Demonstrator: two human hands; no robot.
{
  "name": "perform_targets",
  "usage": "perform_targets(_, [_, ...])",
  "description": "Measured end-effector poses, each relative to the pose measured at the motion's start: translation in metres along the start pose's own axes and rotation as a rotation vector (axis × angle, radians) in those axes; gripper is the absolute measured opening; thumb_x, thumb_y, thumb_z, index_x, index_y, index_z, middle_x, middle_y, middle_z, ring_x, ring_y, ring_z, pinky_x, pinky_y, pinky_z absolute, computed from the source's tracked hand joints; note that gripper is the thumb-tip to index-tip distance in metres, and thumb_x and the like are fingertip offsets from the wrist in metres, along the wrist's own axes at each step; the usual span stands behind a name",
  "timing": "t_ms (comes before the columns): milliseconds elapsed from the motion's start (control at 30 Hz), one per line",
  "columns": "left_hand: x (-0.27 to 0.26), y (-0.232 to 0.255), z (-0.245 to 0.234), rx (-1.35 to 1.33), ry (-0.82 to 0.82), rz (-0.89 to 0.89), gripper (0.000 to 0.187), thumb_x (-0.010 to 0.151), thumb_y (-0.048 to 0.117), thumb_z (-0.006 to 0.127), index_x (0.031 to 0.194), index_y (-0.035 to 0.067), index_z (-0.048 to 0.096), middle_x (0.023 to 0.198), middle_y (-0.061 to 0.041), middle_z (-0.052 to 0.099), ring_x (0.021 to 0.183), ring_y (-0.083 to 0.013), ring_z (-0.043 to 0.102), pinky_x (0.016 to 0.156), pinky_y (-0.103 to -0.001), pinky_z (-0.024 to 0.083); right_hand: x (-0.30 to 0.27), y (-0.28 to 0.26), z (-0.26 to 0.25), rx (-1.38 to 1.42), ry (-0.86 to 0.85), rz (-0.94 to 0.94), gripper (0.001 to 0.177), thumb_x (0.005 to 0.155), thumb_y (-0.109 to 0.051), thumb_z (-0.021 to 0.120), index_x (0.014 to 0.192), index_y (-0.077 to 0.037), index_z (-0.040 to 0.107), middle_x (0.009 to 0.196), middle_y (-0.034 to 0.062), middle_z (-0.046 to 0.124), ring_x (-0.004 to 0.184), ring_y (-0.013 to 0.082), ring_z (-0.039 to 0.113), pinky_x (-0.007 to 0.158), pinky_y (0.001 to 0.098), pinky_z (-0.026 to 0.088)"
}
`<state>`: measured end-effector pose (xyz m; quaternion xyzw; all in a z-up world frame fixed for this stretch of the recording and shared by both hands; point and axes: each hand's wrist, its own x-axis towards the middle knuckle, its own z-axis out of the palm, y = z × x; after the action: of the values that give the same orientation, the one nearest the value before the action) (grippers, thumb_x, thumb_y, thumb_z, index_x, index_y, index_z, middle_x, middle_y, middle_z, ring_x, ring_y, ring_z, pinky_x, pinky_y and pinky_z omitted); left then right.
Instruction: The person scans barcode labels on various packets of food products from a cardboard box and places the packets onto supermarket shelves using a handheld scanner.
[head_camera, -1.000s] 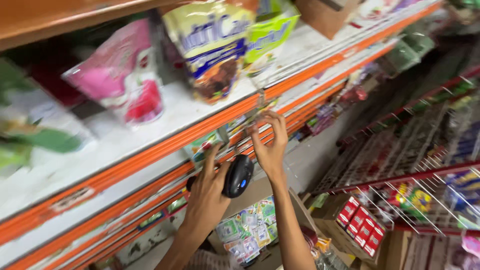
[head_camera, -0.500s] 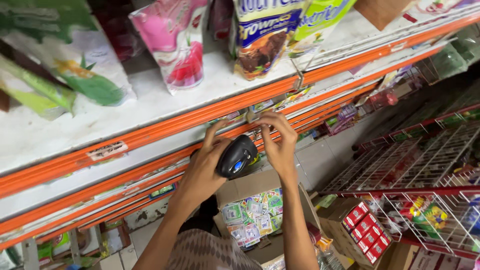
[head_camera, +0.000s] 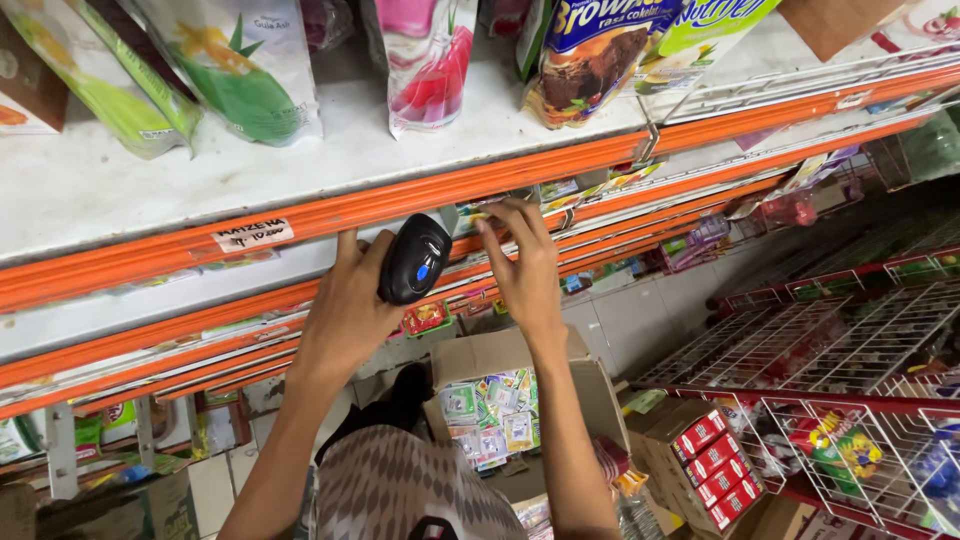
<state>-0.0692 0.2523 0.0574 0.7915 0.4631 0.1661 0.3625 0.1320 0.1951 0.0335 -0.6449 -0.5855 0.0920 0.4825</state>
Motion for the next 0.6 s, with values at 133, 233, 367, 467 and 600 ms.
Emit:
perform_targets(133, [0.0, -0.001, -0.003, -0.08, 0.019, 0.049, 0.063, 0.077, 0.011, 0.076, 0.134, -0.005, 0.053, 0.142, -0.02, 0.045, 0.11, -0.0427, 0.064, 0.087, -0.052, 0.051, -0.001, 0.001, 0.006, -0.067, 0.1, -0.019, 0.017, 0.096, -0.002, 0.074, 0.113, -0.001, 0.069, 0.113, 0.0127, 0.067, 0.095, 0.0264, 0.07, 0.081, 0.0365, 0.055])
perform_targets(233, [-0.002, -0.002, -0.002, -0.09, 0.023, 0.066, 0.06, 0.076, 0.008, 0.074, 0.132, -0.005, 0.055, 0.145, -0.02, 0.044, 0.115, -0.043, 0.062, 0.088, -0.051, 0.05, -0.003, 0.0, 0.012, -0.055, 0.106, 0.009, 0.017, 0.095, -0.002, 0.074, 0.111, -0.001, 0.07, 0.111, 0.0123, 0.068, 0.09, 0.0243, 0.069, 0.078, 0.0353, 0.055])
perform_targets(367, [-0.005, -0.007, -0.005, -0.132, 0.064, 0.136, 0.057, 0.079, 0.009, 0.076, 0.13, -0.004, 0.056, 0.145, -0.022, 0.044, 0.123, -0.0448, 0.056, 0.091, -0.051, 0.049, -0.008, -0.002, 0.022, -0.069, 0.176, -0.042, 0.018, 0.095, 0.0, 0.075, 0.113, -0.001, 0.069, 0.114, 0.0122, 0.067, 0.097, 0.0253, 0.069, 0.082, 0.0361, 0.055])
perform_targets(467, [-0.007, -0.007, -0.009, -0.229, 0.096, 0.214, 0.061, 0.08, 0.01, 0.077, 0.135, -0.003, 0.053, 0.142, -0.022, 0.046, 0.121, -0.0438, 0.056, 0.094, -0.048, 0.05, -0.015, -0.004, 0.029, -0.155, 0.286, -0.14, 0.026, 0.091, 0.003, 0.077, 0.115, 0.001, 0.068, 0.125, 0.0168, 0.063, 0.112, 0.0329, 0.065, 0.094, 0.0413, 0.053])
perform_targets(600, [-0.014, -0.003, -0.02, -0.263, 0.069, 0.159, 0.061, 0.079, 0.009, 0.075, 0.135, 0.0, 0.055, 0.136, -0.018, 0.051, 0.12, -0.0409, 0.059, 0.092, -0.047, 0.05, -0.03, -0.007, 0.045, -0.061, 0.341, -0.118, 0.021, 0.093, 0.006, 0.076, 0.111, -0.002, 0.067, 0.12, 0.0129, 0.061, 0.109, 0.0289, 0.065, 0.089, 0.036, 0.056])
